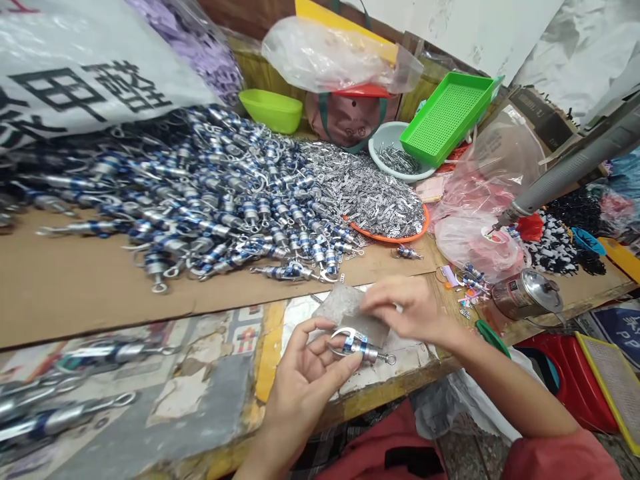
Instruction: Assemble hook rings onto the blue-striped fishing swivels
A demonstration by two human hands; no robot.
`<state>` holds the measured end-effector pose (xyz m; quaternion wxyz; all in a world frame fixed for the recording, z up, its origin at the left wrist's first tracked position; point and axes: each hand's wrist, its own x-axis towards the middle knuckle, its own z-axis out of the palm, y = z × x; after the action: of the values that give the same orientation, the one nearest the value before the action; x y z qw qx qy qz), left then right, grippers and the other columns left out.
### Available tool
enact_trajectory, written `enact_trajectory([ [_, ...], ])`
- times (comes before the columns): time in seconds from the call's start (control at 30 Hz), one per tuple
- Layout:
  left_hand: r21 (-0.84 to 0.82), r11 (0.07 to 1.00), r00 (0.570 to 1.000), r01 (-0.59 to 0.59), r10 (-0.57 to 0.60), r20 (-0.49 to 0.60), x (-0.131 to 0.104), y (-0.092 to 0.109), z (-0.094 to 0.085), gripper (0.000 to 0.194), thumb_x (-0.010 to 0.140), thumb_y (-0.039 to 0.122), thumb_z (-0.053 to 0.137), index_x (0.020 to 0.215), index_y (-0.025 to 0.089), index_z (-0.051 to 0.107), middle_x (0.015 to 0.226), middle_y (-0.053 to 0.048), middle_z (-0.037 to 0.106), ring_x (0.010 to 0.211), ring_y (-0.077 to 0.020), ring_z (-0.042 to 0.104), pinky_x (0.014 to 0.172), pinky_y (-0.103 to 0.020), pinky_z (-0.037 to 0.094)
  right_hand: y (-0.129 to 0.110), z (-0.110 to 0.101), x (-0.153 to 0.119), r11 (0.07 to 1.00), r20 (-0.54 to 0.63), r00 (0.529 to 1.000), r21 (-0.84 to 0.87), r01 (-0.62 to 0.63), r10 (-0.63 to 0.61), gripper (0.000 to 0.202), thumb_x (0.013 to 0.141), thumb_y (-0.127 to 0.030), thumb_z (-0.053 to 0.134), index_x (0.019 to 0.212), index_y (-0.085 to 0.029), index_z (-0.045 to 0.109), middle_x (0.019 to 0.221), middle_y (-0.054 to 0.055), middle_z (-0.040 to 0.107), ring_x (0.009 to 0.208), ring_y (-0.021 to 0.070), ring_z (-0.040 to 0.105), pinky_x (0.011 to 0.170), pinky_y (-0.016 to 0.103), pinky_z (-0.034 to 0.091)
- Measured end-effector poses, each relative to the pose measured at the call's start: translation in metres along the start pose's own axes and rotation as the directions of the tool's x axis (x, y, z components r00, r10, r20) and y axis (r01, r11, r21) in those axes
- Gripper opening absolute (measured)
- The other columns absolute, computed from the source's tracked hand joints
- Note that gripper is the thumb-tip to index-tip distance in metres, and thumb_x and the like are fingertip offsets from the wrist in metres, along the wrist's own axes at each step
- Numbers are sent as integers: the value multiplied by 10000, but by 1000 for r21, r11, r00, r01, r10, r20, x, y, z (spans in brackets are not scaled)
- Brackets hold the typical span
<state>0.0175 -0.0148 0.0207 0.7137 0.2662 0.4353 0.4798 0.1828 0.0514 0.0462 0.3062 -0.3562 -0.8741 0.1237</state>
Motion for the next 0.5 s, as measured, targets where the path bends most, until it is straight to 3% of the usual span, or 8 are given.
enact_trajectory([
  [0.07, -14, 1000, 1000, -7, 7, -4, -1, 0, 1, 487, 622, 223, 761, 1009, 238, 467, 741, 37, 617, 675, -120, 620, 686, -269, 546, -13, 3, -17, 992, -99, 987, 5, 125, -124, 179, 865, -91, 474, 829, -153, 638, 799, 48, 702, 747, 122, 642, 683, 238, 520],
  [0.17, -2, 1000, 999, -31, 31, -26, -1, -1, 2, 508, 617, 221, 763, 1056, 224, 508, 729, 31, 619, 669, -99, 592, 662, -210, 526, -24, 10, -30, 971, -93, 972, -125, 204, -216, 212, 889, -102, 425, 892, -136, 634, 833, 85, 705, 783, 154, 639, 683, 276, 522],
  [0.33, 75, 996, 996, -43, 49, -77, -2, -5, 0, 466, 598, 273, 774, 1038, 210, 636, 759, 18, 623, 648, -87, 577, 658, -191, 519, -34, 6, -29, 970, 56, 988, -187, 152, -144, 200, 899, -91, 426, 909, -104, 626, 832, 98, 685, 779, 173, 603, 673, 295, 509],
  [0.5, 188, 982, 994, -24, 44, -99, -2, -5, -4, 317, 577, 307, 774, 878, 214, 734, 813, -19, 704, 738, -137, 640, 727, -199, 520, -40, 9, -39, 984, 45, 997, -168, 62, -55, 258, 876, -39, 395, 971, -108, 625, 888, 95, 670, 871, 190, 582, 751, 328, 502],
])
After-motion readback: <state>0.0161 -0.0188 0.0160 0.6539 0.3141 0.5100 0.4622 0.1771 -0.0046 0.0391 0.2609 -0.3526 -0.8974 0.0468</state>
